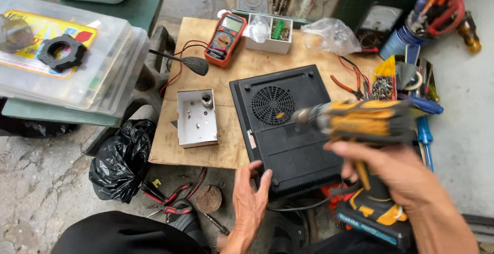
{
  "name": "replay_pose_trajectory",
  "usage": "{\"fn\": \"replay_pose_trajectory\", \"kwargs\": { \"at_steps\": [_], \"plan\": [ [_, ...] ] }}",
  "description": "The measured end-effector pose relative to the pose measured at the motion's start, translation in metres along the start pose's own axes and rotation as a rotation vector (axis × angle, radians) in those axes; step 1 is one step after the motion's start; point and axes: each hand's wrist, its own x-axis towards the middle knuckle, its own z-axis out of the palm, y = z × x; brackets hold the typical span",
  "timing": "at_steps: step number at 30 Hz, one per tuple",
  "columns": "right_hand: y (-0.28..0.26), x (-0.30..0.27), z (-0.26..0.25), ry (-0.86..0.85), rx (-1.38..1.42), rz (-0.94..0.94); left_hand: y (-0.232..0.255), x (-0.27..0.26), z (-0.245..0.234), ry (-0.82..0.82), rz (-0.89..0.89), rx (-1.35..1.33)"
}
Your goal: The person uses a power drill to remove screws from the back of a black electronic device. They place the screws into a small white box and later pick up a black plastic bag from the floor.
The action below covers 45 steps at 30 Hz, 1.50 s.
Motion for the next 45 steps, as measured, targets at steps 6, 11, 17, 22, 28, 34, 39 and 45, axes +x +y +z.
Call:
{"fn": "replay_pose_trajectory", "kwargs": {
  "at_steps": [6,11,17,22,28,34,39,45],
  "plan": [
    [-0.022,0.017,0.069,-0.183,-0.401,0.106,-0.038,0.051,0.006,0.009,-0.225,-0.053],
    [-0.033,0.033,0.091,-0.189,-0.482,0.155,-0.067,0.064,0.009,-0.070,-0.183,-0.024],
    [-0.035,0.035,0.103,-0.178,-0.575,0.160,-0.064,0.064,0.007,-0.030,-0.133,-0.021],
    [-0.034,0.036,0.106,-0.164,-0.613,0.159,-0.071,0.062,0.010,0.013,-0.056,-0.039],
    [-0.039,0.042,0.117,-0.171,-0.784,0.162,-0.076,0.061,0.013,0.018,-0.044,-0.021],
    [-0.055,0.050,0.123,-0.270,-0.970,0.102,-0.076,0.060,0.013,0.014,-0.056,-0.028],
    [-0.072,0.082,0.112,-0.476,-1.054,0.071,-0.081,0.061,0.015,0.025,-0.004,-0.052],
    [-0.064,0.117,0.088,-0.760,-1.228,-0.419,-0.078,0.060,0.011,0.011,-0.010,-0.048]
  ]
}}
